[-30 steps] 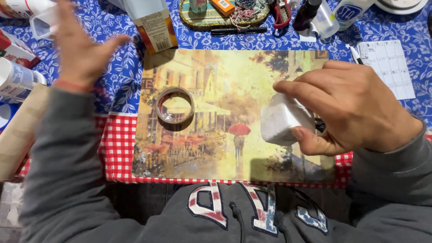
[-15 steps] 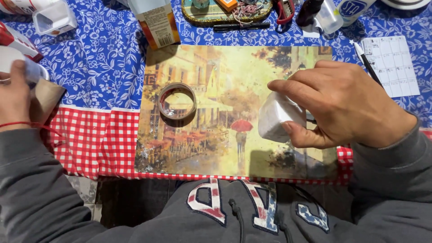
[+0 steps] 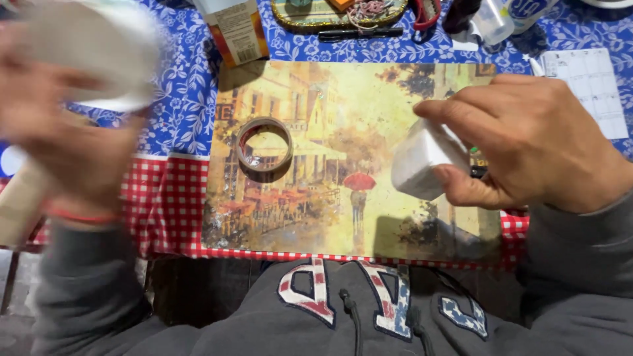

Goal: Cutting and shaping styrofoam blocks using a utility knife to fit into a container.

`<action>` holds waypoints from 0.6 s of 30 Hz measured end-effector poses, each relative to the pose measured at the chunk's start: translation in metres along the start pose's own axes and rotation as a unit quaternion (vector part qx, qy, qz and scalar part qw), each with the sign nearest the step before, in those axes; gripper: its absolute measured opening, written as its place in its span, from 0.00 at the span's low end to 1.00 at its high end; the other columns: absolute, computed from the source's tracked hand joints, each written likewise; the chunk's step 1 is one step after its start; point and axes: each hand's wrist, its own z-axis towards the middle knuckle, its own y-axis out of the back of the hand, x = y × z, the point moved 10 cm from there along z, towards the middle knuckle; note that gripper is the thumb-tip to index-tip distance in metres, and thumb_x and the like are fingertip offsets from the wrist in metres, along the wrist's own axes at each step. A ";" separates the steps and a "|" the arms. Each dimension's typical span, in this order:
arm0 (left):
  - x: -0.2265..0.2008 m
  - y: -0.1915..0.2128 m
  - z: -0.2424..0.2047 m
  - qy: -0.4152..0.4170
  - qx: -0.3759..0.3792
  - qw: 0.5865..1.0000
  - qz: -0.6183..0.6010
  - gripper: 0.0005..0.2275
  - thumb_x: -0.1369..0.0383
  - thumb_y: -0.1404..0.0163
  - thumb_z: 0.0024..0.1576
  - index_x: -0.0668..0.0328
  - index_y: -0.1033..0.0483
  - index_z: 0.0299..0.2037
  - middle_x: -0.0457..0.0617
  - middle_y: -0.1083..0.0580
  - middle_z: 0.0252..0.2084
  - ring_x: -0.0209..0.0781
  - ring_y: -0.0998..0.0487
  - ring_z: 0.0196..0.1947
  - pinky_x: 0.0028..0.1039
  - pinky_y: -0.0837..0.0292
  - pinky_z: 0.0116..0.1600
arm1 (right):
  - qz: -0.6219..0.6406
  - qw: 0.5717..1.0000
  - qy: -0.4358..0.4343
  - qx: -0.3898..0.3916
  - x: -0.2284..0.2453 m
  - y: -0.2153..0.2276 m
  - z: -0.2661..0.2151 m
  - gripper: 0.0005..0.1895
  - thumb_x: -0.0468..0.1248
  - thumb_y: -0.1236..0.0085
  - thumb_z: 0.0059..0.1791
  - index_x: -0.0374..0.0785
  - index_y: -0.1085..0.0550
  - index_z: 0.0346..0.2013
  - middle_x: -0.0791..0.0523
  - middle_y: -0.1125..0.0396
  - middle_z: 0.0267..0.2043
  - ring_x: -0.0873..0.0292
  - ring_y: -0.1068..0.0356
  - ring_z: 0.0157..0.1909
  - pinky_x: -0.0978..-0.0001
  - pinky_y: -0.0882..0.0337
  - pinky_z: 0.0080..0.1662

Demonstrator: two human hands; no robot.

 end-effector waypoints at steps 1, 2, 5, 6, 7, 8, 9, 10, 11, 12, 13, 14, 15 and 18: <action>-0.065 0.006 0.014 -0.085 -0.021 0.996 -0.023 0.17 0.69 0.33 0.56 0.68 0.28 0.46 0.62 0.28 0.59 0.56 0.25 0.61 0.39 0.25 0.64 | -0.010 1.000 0.000 -0.004 -0.001 0.001 0.000 0.34 0.54 0.40 0.40 0.33 0.24 0.51 0.51 0.28 0.36 0.48 0.27 0.35 0.57 0.26 0.41; -0.134 0.013 0.021 -0.168 -0.043 0.984 -0.046 0.20 0.71 0.27 0.50 0.67 0.28 0.42 0.69 0.31 0.61 0.64 0.30 0.64 0.47 0.27 0.67 | -0.020 1.000 0.000 -0.009 -0.002 0.002 0.001 0.34 0.55 0.41 0.41 0.33 0.24 0.51 0.51 0.28 0.36 0.48 0.27 0.35 0.58 0.27 0.40; -0.143 -0.039 0.008 -0.127 0.049 0.956 -0.261 0.29 0.68 0.29 0.51 0.64 0.37 0.54 0.68 0.33 0.63 0.59 0.29 0.67 0.43 0.25 0.69 | -0.040 0.999 -0.015 0.025 -0.012 -0.018 -0.008 0.34 0.58 0.44 0.44 0.34 0.23 0.53 0.51 0.27 0.34 0.50 0.27 0.33 0.59 0.27 0.39; -0.140 -0.038 0.010 -0.120 0.045 0.959 -0.255 0.29 0.68 0.29 0.51 0.64 0.37 0.54 0.68 0.33 0.63 0.59 0.29 0.67 0.43 0.25 0.69 | -0.038 0.999 -0.005 0.025 -0.009 -0.016 -0.004 0.34 0.58 0.44 0.44 0.34 0.23 0.53 0.51 0.27 0.34 0.50 0.27 0.33 0.59 0.27 0.39; -0.127 -0.042 0.014 -0.060 0.044 0.950 -0.303 0.31 0.66 0.30 0.52 0.62 0.42 0.56 0.66 0.32 0.60 0.57 0.26 0.63 0.42 0.24 0.65 | -0.019 0.999 -0.007 0.028 -0.009 -0.014 -0.001 0.32 0.56 0.46 0.45 0.34 0.23 0.52 0.52 0.27 0.34 0.50 0.27 0.32 0.58 0.27 0.38; -0.119 -0.051 0.023 -0.010 0.049 0.932 -0.360 0.34 0.65 0.31 0.53 0.61 0.47 0.57 0.64 0.31 0.56 0.55 0.24 0.60 0.41 0.24 0.61 | -0.004 0.999 -0.023 0.031 -0.011 -0.011 -0.003 0.30 0.54 0.49 0.46 0.35 0.23 0.52 0.52 0.27 0.33 0.50 0.27 0.32 0.57 0.28 0.37; -0.092 -0.057 0.021 -0.014 0.051 0.931 -0.362 0.34 0.65 0.31 0.53 0.61 0.47 0.57 0.64 0.31 0.56 0.55 0.24 0.60 0.41 0.24 0.61 | -0.006 0.999 -0.028 0.031 -0.016 -0.012 -0.006 0.30 0.54 0.49 0.46 0.35 0.23 0.52 0.52 0.27 0.33 0.50 0.27 0.32 0.57 0.28 0.37; -0.058 -0.057 0.021 0.004 0.012 0.957 -0.289 0.35 0.65 0.33 0.56 0.61 0.50 0.62 0.63 0.33 0.60 0.52 0.24 0.62 0.39 0.25 0.65 | -0.022 0.999 -0.021 0.037 -0.017 -0.015 -0.009 0.33 0.58 0.48 0.46 0.35 0.23 0.53 0.52 0.28 0.33 0.50 0.27 0.31 0.58 0.28 0.37; -0.024 -0.057 0.020 0.020 -0.029 0.976 -0.216 0.36 0.65 0.35 0.60 0.60 0.53 0.67 0.63 0.36 0.63 0.51 0.24 0.64 0.38 0.25 0.68 | -0.038 0.998 -0.015 0.044 -0.019 -0.018 -0.012 0.37 0.62 0.48 0.45 0.35 0.23 0.54 0.51 0.28 0.33 0.51 0.27 0.31 0.58 0.27 0.37; 0.012 -0.061 0.015 0.020 -0.026 0.976 -0.216 0.36 0.65 0.35 0.60 0.60 0.53 0.67 0.63 0.36 0.63 0.51 0.24 0.64 0.38 0.25 0.68 | -0.036 0.998 -0.017 0.045 -0.017 -0.018 -0.011 0.37 0.62 0.48 0.45 0.35 0.23 0.54 0.51 0.28 0.33 0.51 0.27 0.31 0.58 0.27 0.37; 0.052 -0.060 0.009 0.033 -0.052 0.991 -0.116 0.35 0.67 0.36 0.60 0.60 0.52 0.67 0.61 0.36 0.64 0.51 0.25 0.63 0.38 0.27 0.68 | -0.029 0.999 -0.013 0.028 -0.014 -0.015 -0.010 0.35 0.59 0.47 0.45 0.34 0.23 0.52 0.51 0.28 0.33 0.50 0.27 0.32 0.58 0.27 0.38; 0.090 -0.059 0.005 0.042 -0.079 0.996 -0.018 0.35 0.69 0.37 0.60 0.60 0.52 0.68 0.58 0.35 0.64 0.51 0.27 0.62 0.38 0.29 0.68 | -0.024 1.000 -0.011 0.011 -0.012 -0.011 -0.009 0.32 0.57 0.46 0.45 0.33 0.24 0.51 0.52 0.28 0.34 0.49 0.27 0.33 0.58 0.27 0.38; 0.098 -0.056 0.007 0.039 -0.078 0.996 -0.021 0.35 0.69 0.37 0.60 0.60 0.52 0.68 0.58 0.35 0.64 0.51 0.27 0.62 0.38 0.29 0.68 | -0.025 1.000 -0.015 0.011 -0.012 -0.009 -0.006 0.32 0.57 0.46 0.45 0.33 0.24 0.51 0.52 0.28 0.34 0.49 0.27 0.33 0.58 0.27 0.38; 0.122 -0.067 0.006 -0.007 -0.028 0.999 0.017 0.42 0.65 0.33 0.57 0.74 0.58 0.66 0.67 0.35 0.60 0.63 0.27 0.59 0.47 0.30 0.67 | 0.003 1.000 -0.013 -0.006 -0.009 -0.003 -0.004 0.30 0.52 0.44 0.42 0.33 0.24 0.51 0.53 0.29 0.34 0.48 0.28 0.33 0.56 0.27 0.41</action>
